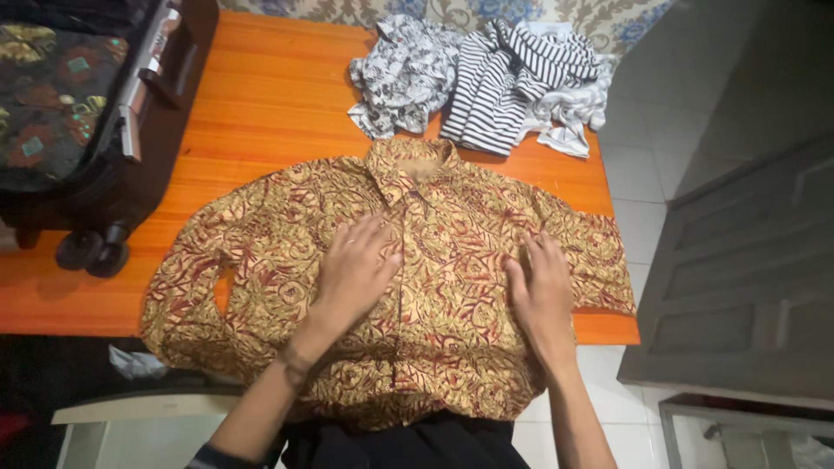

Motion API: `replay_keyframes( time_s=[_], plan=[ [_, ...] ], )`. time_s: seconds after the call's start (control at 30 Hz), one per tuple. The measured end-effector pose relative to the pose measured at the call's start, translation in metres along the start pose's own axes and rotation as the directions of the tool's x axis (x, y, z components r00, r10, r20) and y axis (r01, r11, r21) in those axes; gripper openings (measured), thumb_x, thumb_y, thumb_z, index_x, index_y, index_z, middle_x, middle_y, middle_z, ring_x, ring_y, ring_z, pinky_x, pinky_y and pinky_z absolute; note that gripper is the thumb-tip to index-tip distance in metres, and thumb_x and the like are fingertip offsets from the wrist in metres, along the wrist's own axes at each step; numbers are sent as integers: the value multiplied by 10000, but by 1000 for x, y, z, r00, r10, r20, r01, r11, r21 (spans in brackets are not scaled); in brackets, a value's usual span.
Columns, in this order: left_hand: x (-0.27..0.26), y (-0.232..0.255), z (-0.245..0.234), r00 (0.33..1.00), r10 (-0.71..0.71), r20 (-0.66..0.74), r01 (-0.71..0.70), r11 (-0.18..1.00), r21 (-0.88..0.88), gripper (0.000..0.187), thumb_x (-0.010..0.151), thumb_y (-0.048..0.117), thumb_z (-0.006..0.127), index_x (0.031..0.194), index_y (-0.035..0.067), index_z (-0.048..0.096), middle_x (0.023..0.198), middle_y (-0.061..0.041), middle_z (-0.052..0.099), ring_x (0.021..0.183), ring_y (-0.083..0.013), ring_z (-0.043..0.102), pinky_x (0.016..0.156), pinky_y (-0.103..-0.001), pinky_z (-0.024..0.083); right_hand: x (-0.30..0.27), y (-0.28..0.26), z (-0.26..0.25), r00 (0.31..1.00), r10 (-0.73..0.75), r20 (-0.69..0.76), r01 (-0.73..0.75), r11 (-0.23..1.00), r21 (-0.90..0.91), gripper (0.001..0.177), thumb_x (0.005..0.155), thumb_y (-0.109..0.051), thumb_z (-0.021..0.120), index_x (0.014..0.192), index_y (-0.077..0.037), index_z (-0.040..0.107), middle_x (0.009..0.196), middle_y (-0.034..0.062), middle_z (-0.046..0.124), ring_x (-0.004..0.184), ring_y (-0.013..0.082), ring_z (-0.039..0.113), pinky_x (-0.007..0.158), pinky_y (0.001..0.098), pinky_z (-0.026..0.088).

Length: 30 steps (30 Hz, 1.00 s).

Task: The person folds patterned shirts by hand on a table and places them into an open suitcase.

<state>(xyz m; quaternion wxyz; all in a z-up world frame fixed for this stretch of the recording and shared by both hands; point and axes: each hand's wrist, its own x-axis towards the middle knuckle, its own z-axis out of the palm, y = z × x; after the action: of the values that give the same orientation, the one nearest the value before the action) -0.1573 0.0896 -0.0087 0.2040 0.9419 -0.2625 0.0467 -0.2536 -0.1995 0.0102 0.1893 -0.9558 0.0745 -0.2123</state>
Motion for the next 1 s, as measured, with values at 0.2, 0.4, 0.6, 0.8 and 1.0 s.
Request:
replay_keyframes(
  time_s=[0.2, 0.4, 0.6, 0.8, 1.0],
  plan=[
    [-95, -50, -56, 888, -300, -349, 342, 937, 65, 343, 987, 323, 620, 1262, 128, 686, 1308, -83, 650, 1246, -282, 585, 1082, -492, 430, -42, 13, -47, 989, 88, -118, -100, 990, -99, 381, 968, -347, 669, 1204, -48, 685, 1218, 153, 691, 1137, 337, 656, 998, 437, 516],
    [-160, -54, -77, 763, -505, -403, 592, 796, 123, 472, 956, 364, 667, 1308, 50, 638, 1164, -163, 621, 1109, -349, 581, 950, -494, 442, -74, 27, -64, 850, 524, 46, -510, 842, -177, 480, 924, -464, 706, 1122, -28, 685, 1051, 173, 720, 980, 369, 684, 839, 467, 526],
    [-164, -41, -75, 754, -527, -393, 644, 709, 285, 361, 975, 412, 663, 1168, 106, 653, 1117, -112, 633, 1091, -322, 606, 927, -473, 447, -87, 39, -52, 836, 516, 188, -480, 853, -205, 441, 940, -475, 660, 1036, -48, 713, 1001, 174, 732, 938, 383, 707, 819, 468, 535],
    [-162, -52, -69, 799, -449, -401, 550, 815, 184, 218, 1011, 307, 617, 1061, 95, 631, 1008, -86, 668, 994, -315, 638, 876, -465, 456, -94, 84, -36, 756, 629, 183, -655, 734, 181, 333, 966, -356, 690, 982, -23, 693, 780, 82, 723, 717, 185, 642, 682, 349, 507],
    [-142, -89, -64, 748, -645, -155, 310, 547, -777, 224, 1102, 262, 542, 1067, 40, 544, 805, 16, 491, 710, -86, 430, 612, -254, 379, -70, 126, -38, 823, 493, 281, -539, 525, 658, 390, 1179, -262, 630, 881, -15, 582, 742, 53, 554, 681, 107, 451, 600, 275, 349]
  ],
)
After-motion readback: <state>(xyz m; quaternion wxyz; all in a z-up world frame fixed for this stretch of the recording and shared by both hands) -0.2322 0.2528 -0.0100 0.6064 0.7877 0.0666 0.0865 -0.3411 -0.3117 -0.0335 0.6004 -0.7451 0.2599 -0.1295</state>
